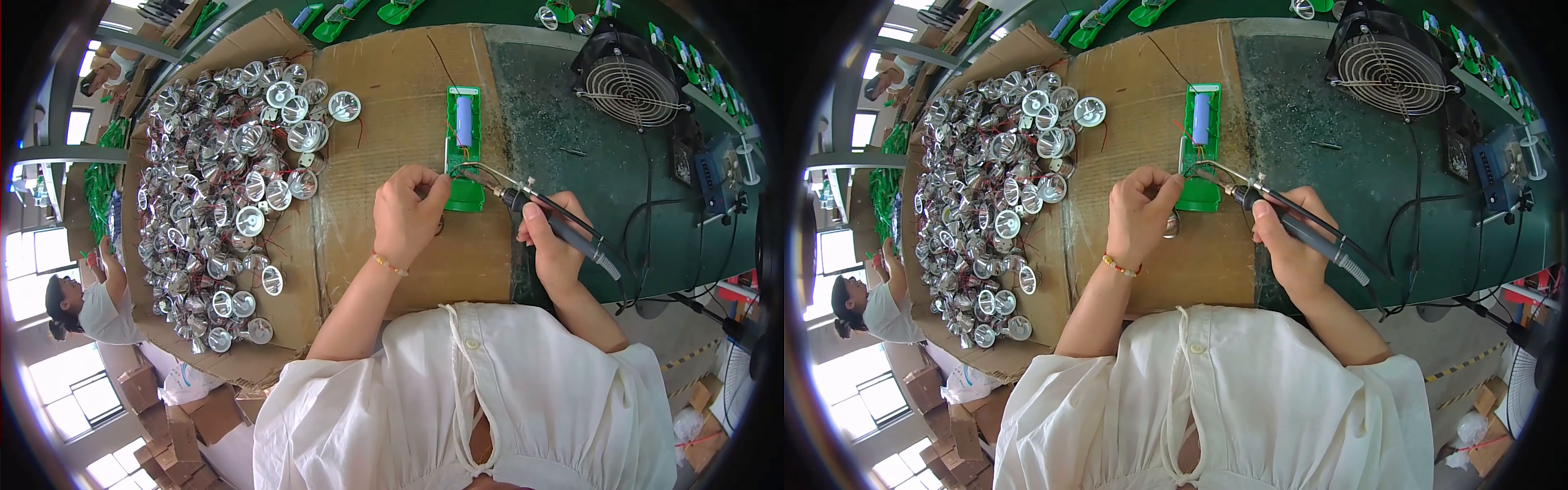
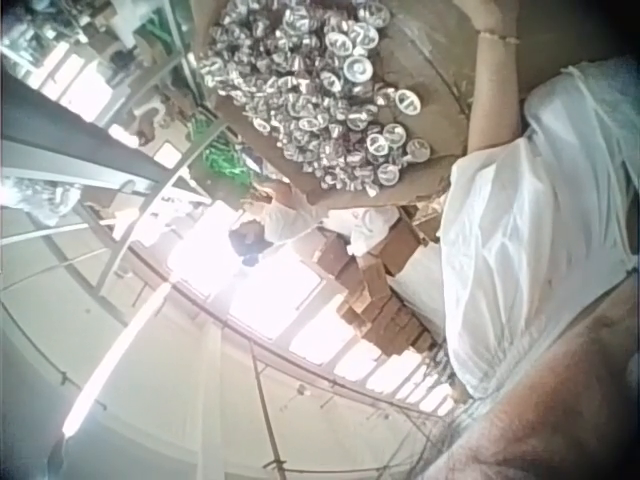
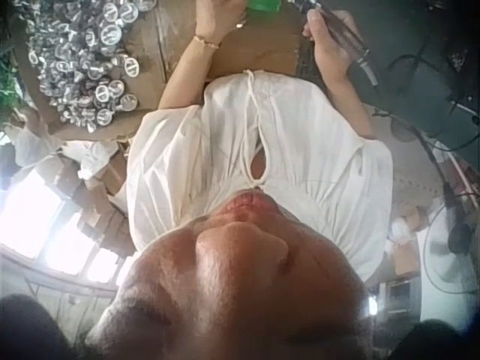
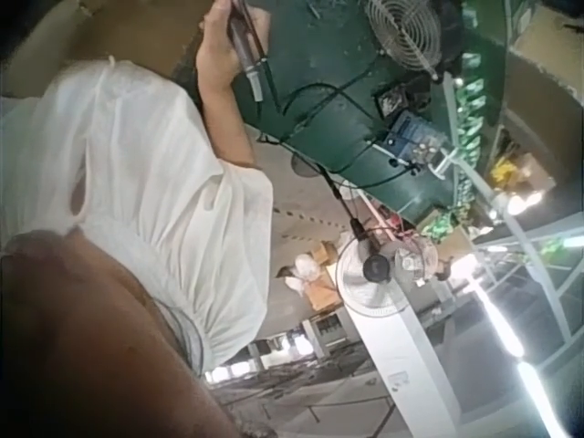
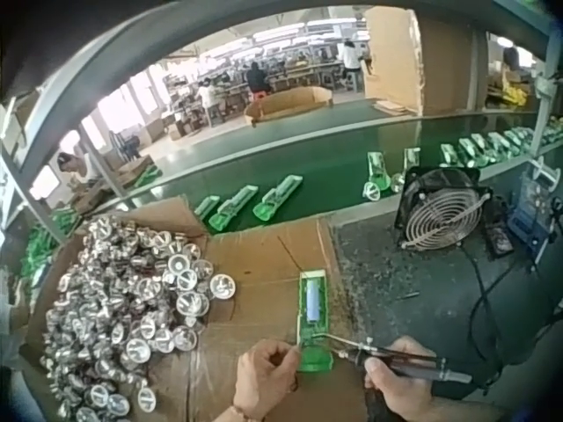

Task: Soldering wires to LED components and assembling them into plastic housings on a production line.

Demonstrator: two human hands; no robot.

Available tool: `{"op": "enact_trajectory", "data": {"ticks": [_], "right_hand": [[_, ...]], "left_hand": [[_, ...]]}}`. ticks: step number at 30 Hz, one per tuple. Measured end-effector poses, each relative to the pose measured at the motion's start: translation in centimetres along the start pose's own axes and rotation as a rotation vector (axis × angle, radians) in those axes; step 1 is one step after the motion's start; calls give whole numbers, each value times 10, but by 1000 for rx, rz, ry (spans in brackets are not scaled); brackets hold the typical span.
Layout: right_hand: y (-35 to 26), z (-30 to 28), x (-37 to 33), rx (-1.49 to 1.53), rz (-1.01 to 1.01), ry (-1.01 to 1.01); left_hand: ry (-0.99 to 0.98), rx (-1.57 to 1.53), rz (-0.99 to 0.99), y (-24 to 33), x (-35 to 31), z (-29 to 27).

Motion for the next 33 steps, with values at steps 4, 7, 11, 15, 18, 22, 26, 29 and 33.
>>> {"op": "enact_trajectory", "data": {"ticks": [4,7,11,15,18,22,26,29,33], "right_hand": [[1,-1,-1,2,-13,-9],[4,0,-1,75,33,32],[4,-2,-2,113,29,52],[2,-1,-2,37,22,16],[3,-1,-1,3,-8,11],[7,-2,-2,125,54,47],[5,-3,-2,160,42,73],[4,-3,-2,128,22,42],[5,-3,-2,87,27,20]], "left_hand": [[6,2,-15,0,-1,2],[20,-19,-6,-4,-1,3],[23,0,-5,-2,-1,2],[21,2,-9,-1,-1,2],[13,6,-6,-2,0,2],[28,-4,-6,-3,-1,3],[27,-8,-20,-1,-1,3],[38,-5,-18,-3,-2,3],[34,-6,-23,-3,-1,4]]}}
Point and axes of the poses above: each hand's wrist, its own x-axis towards the middle knuckle, its own z-axis out of the palm, y = z × x, the point moved 1 cm from there along x, towards the middle knuckle, and after that the axes turned 6 degrees about x, right-handed, at the moved point
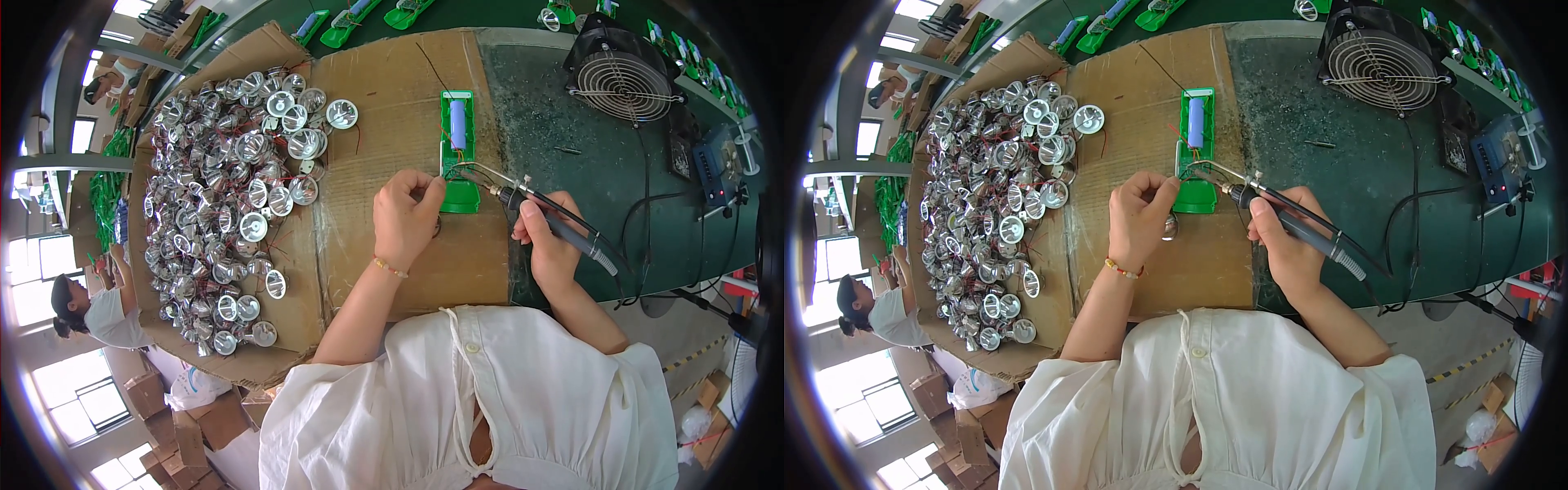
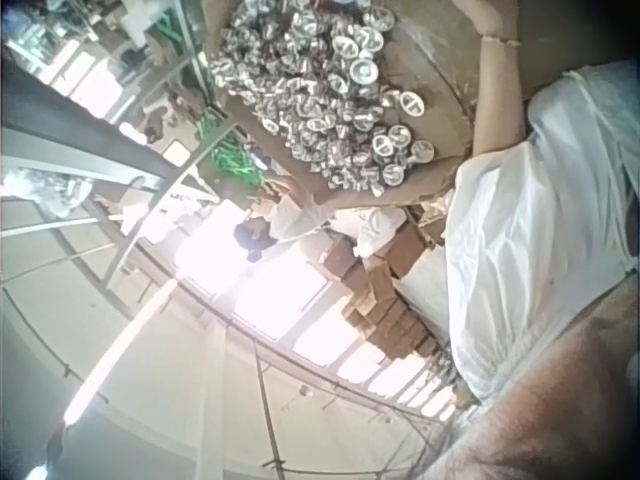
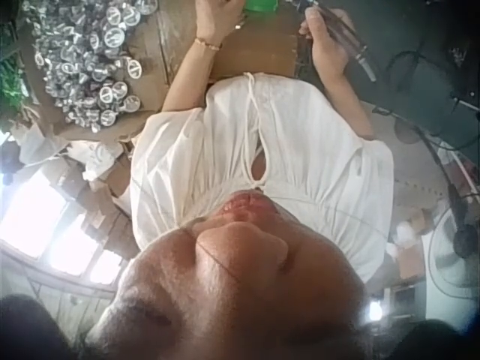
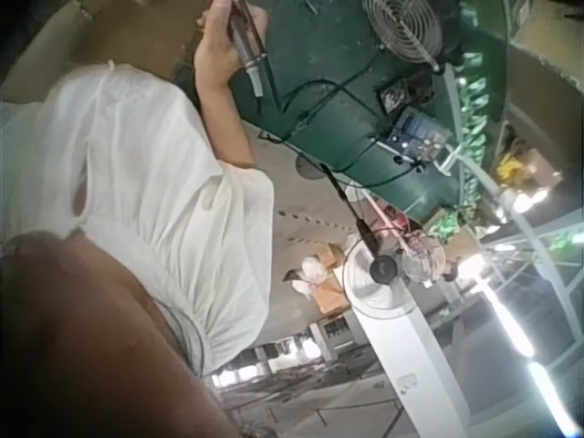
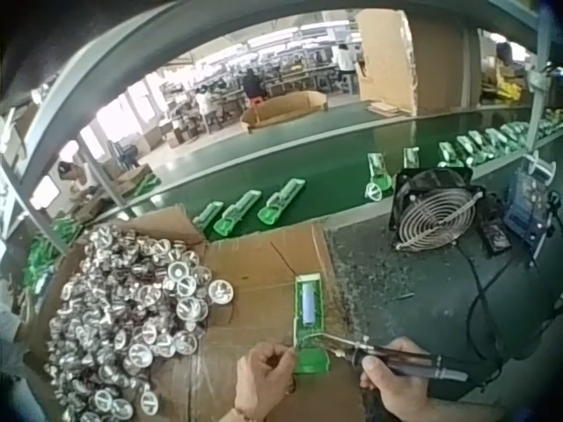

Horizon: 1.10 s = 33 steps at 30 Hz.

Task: Soldering wires to LED components and assembling them into plastic housings on a production line.

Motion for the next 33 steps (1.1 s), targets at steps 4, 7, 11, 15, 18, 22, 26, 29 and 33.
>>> {"op": "enact_trajectory", "data": {"ticks": [4,7,11,15,18,22,26,29,33], "right_hand": [[-1,0,0,22,-6,0],[-2,2,1,-7,-20,-4],[-2,2,1,-87,-88,-58],[-1,2,1,-58,-47,-20],[-3,-2,0,31,5,26],[-7,-6,0,33,-59,21],[-10,-12,0,0,-68,18],[-10,-22,1,-25,-101,43],[-14,-35,6,-73,-130,101]], "left_hand": [[-13,4,-21,2,-1,-1],[-3,-14,-2,0,-1,0],[3,-20,3,-1,-1,-1],[14,-32,45,-2,-1,2],[0,-3,-2,0,-1,0],[0,2,-18,1,0,-1],[2,13,-8,2,0,-1],[4,41,8,3,1,-3],[3,-113,21,2,-1,-5]]}}
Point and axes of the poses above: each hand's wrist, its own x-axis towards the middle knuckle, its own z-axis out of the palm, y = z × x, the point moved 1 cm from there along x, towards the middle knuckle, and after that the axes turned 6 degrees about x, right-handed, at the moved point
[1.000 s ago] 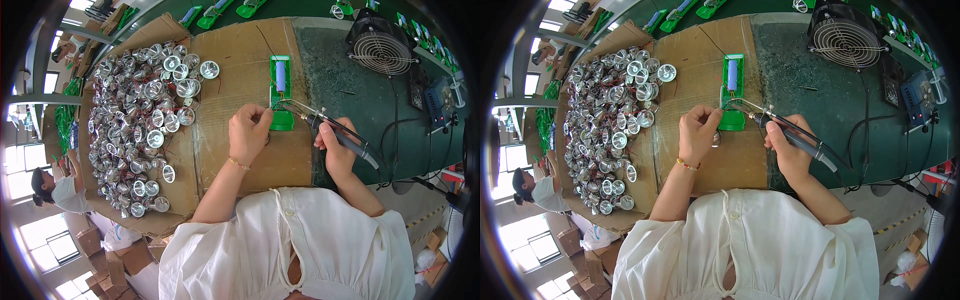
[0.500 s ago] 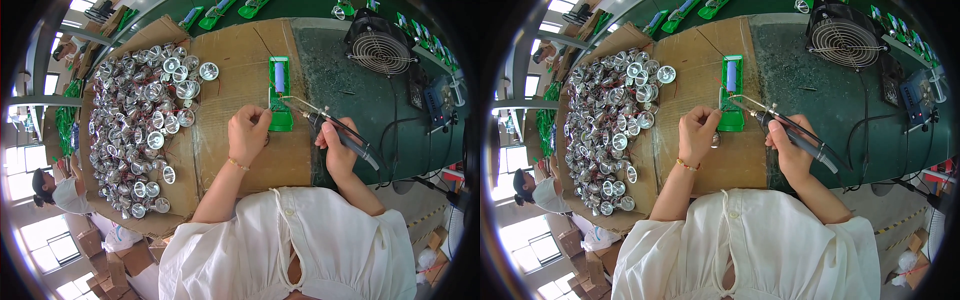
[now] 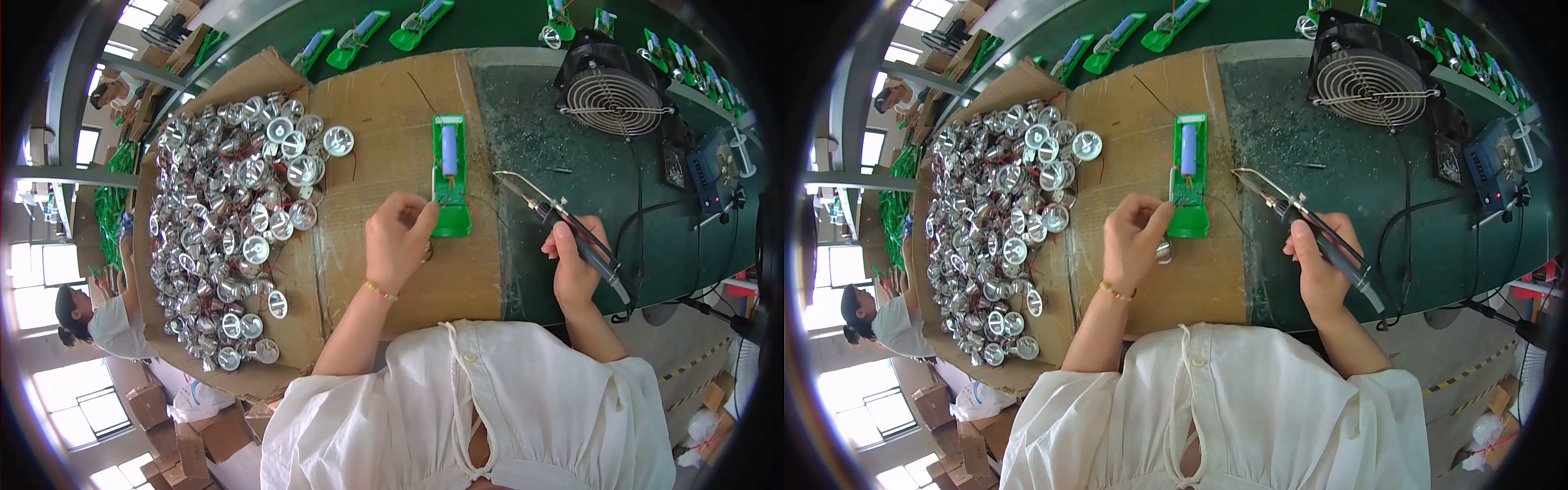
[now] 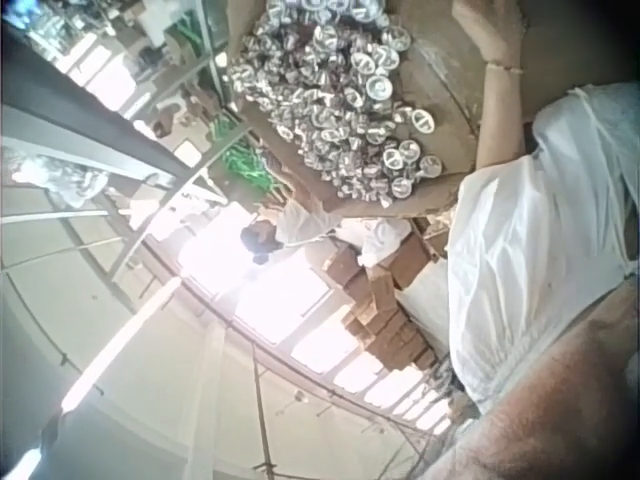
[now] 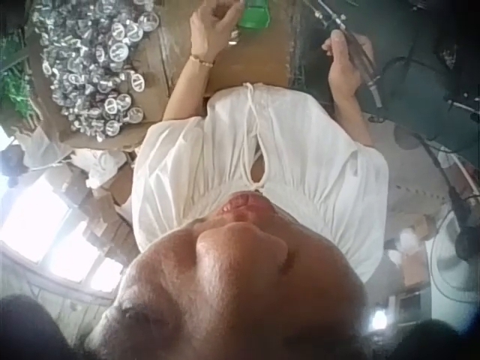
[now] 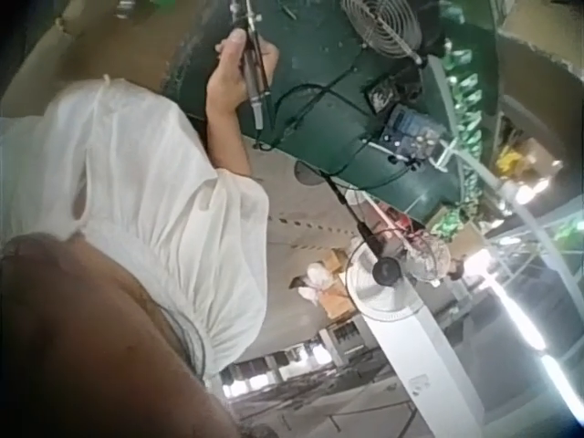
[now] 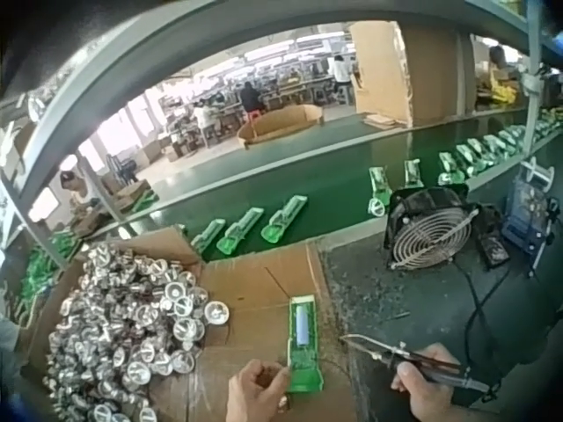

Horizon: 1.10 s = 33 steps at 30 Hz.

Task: Soldering wires to LED components and assembling them into plastic housings on a production line.

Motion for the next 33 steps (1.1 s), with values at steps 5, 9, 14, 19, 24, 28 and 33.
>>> {"op": "enact_trajectory", "data": {"ticks": [5,9,14,19,24,28,33], "right_hand": [[9,-11,8,-77,32,82],[11,-10,15,-52,57,125],[20,-13,5,-135,47,124],[16,-11,10,-195,26,89],[8,-12,17,-147,57,46],[9,-13,20,-120,-4,78],[8,-9,16,-101,-46,40]], "left_hand": [[-205,398,47,5,12,-7],[-289,458,149,42,85,27],[76,541,339,85,226,76],[87,878,634,55,312,48],[-121,850,597,48,280,38],[-89,796,640,53,167,26],[203,696,411,32,96,-28]]}}
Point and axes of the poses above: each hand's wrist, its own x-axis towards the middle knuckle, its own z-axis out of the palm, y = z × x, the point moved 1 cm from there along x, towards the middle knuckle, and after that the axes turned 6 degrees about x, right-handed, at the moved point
